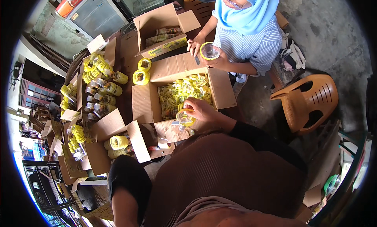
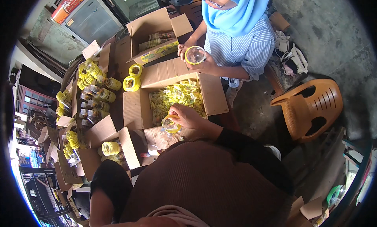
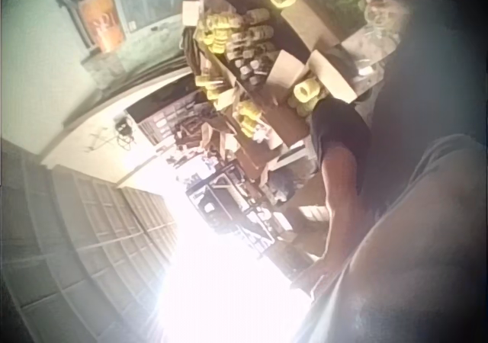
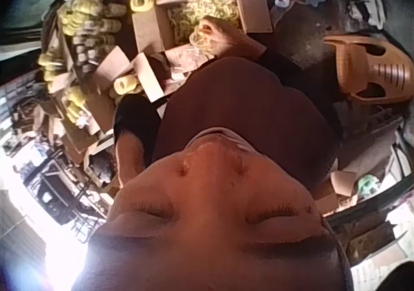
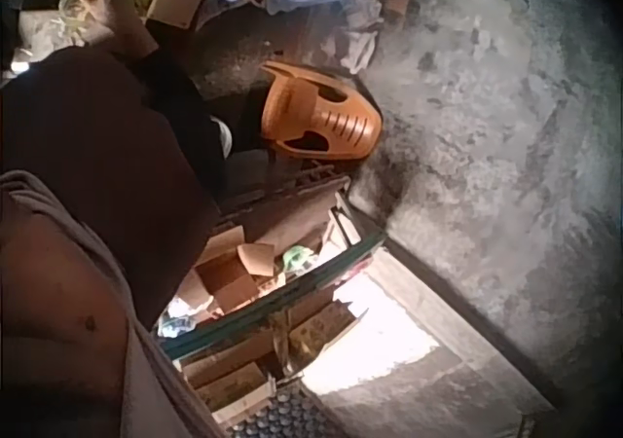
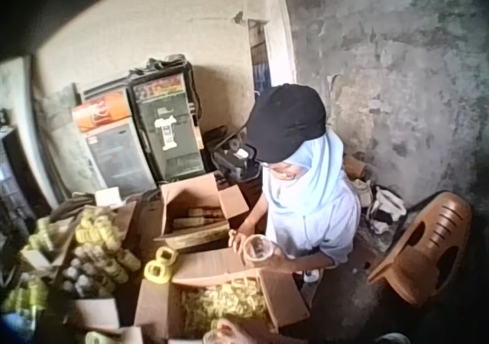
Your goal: The person wraps yellow adhesive labels around small clear plastic bottles by hand, removing items from a cardboard box and placing them on a table with other containers.
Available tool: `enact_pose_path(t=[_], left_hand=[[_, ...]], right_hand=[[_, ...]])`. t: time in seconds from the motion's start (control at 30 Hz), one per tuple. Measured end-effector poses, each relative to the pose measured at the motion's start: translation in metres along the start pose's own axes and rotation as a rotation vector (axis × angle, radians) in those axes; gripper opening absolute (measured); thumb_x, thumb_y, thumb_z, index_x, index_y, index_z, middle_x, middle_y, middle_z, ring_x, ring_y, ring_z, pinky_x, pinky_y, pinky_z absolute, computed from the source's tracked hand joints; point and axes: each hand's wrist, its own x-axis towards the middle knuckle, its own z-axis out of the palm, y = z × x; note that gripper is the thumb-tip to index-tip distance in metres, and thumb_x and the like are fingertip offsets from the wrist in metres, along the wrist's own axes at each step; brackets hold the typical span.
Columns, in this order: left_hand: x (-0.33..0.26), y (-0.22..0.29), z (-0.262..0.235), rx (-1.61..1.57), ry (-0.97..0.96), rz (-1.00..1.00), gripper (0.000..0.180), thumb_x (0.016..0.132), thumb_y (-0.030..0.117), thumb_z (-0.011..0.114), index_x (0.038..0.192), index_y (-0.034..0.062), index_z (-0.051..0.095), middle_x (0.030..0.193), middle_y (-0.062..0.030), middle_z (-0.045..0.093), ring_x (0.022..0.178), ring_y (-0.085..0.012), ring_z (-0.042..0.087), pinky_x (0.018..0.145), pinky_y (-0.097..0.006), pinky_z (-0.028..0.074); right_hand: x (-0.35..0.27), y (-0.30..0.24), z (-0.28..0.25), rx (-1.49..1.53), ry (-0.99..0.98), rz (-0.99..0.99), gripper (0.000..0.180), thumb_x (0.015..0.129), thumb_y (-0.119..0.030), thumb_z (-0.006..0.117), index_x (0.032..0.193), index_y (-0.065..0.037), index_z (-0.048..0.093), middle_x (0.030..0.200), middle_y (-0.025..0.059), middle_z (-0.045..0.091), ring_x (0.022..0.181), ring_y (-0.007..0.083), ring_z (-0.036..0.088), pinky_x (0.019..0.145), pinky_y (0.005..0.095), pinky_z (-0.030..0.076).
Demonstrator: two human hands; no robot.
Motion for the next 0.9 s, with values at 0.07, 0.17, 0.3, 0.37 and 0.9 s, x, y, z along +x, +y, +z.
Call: enact_pose_path(t=[0.07,0.17,0.3,0.37,0.9], left_hand=[[-0.002,-0.001,-0.007,-0.011,-0.007,0.007,0.044,0.092,0.033,0.056,0.125,0.0044,0.053,0.114,-0.0094,0.061,0.106,-0.023,0.059,0.092,-0.039,0.046],[-0.029,-0.002,-0.035,-0.243,0.104,0.07,0.045,0.092,0.033,0.056,0.126,0.0043,0.052,0.115,-0.0096,0.06,0.107,-0.0232,0.059,0.094,-0.04,0.046],[-0.119,-0.049,-0.084,1.237,0.318,-0.424,0.09,0.086,0.042,0.067,0.15,0.0035,0.018,0.149,-0.0156,0.032,0.132,-0.0314,0.037,0.109,-0.049,0.029],[-0.164,-0.066,-0.109,1.324,-0.049,-1.07,0.116,0.069,0.053,0.079,0.151,0.0022,0.015,0.151,-0.0218,0.028,0.14,-0.0401,0.026,0.113,-0.054,0.019],[-0.303,-0.101,-0.088,0.544,0.314,-1.772,0.069,0.068,0.019,0.081,0.125,-0.0034,0.048,0.096,-0.013,0.067,0.088,-0.0186,0.065,0.077,-0.034,0.052]], right_hand=[[-0.001,0.003,0.003,-0.003,0.015,0.015,0.02,0.081,-0.013,0.069,0.093,-0.005,0.054,0.086,0.0112,0.058,0.078,0.029,0.06,0.068,0.0386,0.048],[0.0,-0.002,0.002,-0.04,0.029,0.043,0.019,0.084,-0.015,0.067,0.094,-0.005,0.055,0.088,0.0116,0.059,0.078,0.0294,0.06,0.069,0.038,0.048],[-0.005,-0.005,-0.003,-0.081,0.079,0.127,0.02,0.087,-0.02,0.066,0.094,-0.005,0.056,0.088,0.012,0.059,0.079,0.0296,0.06,0.07,0.0373,0.048],[-0.006,-0.006,-0.004,-0.111,0.165,0.087,0.019,0.086,-0.02,0.066,0.092,-0.005,0.057,0.087,0.0114,0.059,0.079,0.0297,0.061,0.069,0.0374,0.048],[-0.002,-0.002,-0.004,-0.362,0.051,-0.207,0.016,0.084,-0.018,0.063,0.093,-0.006,0.058,0.084,0.0119,0.059,0.078,0.0301,0.062,0.068,0.0412,0.05]])
